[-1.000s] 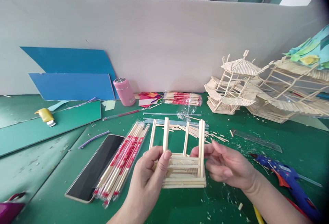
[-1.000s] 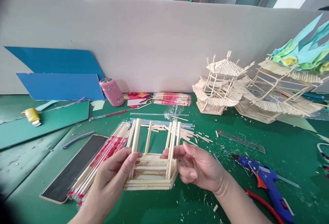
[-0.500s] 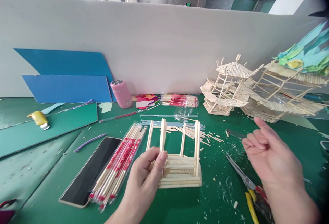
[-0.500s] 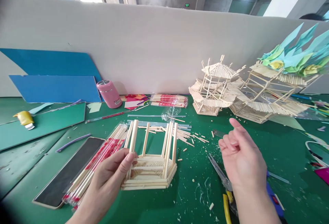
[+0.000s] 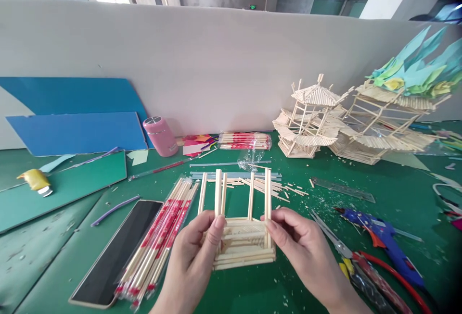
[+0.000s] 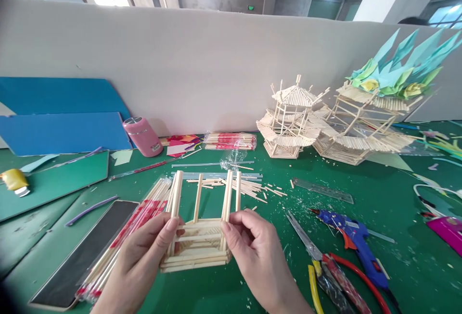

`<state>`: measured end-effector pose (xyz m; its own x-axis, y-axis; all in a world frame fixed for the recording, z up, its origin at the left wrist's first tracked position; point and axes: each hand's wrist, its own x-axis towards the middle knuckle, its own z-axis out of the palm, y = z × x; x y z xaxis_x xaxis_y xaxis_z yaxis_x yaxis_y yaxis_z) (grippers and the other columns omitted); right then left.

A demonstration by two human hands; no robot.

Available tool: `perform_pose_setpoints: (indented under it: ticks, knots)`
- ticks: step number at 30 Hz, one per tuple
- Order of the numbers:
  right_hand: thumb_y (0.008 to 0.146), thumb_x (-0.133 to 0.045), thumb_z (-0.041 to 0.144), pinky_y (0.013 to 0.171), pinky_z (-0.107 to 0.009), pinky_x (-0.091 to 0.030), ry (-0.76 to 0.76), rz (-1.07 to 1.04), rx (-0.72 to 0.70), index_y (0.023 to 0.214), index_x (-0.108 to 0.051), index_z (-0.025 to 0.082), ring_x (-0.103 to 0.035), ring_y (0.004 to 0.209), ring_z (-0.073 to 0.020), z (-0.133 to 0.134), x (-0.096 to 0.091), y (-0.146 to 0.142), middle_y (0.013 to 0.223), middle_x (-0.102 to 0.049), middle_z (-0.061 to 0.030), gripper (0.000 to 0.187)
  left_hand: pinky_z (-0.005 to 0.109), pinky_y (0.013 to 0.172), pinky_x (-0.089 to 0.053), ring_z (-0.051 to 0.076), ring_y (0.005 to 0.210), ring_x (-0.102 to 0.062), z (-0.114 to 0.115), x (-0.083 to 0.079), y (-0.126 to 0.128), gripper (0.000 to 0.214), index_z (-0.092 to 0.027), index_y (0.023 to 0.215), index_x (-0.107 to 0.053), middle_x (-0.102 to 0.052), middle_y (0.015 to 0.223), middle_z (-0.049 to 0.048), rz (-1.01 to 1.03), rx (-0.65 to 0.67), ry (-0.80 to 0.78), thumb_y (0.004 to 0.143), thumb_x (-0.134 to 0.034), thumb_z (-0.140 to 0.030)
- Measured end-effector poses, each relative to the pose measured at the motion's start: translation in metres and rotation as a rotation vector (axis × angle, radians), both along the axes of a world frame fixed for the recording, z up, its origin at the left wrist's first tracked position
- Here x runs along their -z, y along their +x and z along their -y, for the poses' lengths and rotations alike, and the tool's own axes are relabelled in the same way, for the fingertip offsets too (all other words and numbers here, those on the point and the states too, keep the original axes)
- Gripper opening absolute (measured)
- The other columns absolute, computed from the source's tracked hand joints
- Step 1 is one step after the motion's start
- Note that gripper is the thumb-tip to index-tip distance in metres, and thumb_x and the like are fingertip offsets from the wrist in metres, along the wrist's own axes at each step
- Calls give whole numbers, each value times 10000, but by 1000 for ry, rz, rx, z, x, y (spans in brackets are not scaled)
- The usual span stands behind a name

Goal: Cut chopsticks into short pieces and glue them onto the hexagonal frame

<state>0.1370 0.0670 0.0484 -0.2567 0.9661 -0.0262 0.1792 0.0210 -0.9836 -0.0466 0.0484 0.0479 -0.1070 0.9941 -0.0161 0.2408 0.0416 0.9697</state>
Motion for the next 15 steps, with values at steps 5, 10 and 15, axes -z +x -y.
perform_pose_setpoints:
  ticks: [5, 10, 15]
  knots:
    - [835, -491, 460, 497, -228, -290, -53, -36, 14, 721, -555, 193, -343, 565, -108, 1, 4, -3, 627, -423, 35, 297, 188, 414, -244, 91, 481, -323, 1, -5, 2, 359, -179, 576, -439, -338, 543, -49, -75, -37, 33, 835, -461, -425]
    - [814, -508, 478, 467, -218, -282, -77, -56, 50, 695, -563, 194, -336, 538, -106, 4, 7, -5, 587, -419, 37, 312, 200, 424, -228, 94, 492, -303, 5, -6, 7, 354, -181, 565, -436, -317, 554, -47, -123, -95, 44, 844, -454, -398]
    - [794, -519, 496, 468, -225, -299, -74, -39, 96, 673, -564, 194, -359, 534, -115, 7, 5, -7, 578, -442, 28, 328, 206, 434, -225, 99, 500, -305, 8, -5, 9, 342, -180, 575, -456, -329, 561, -43, -121, -108, 34, 846, -452, -389]
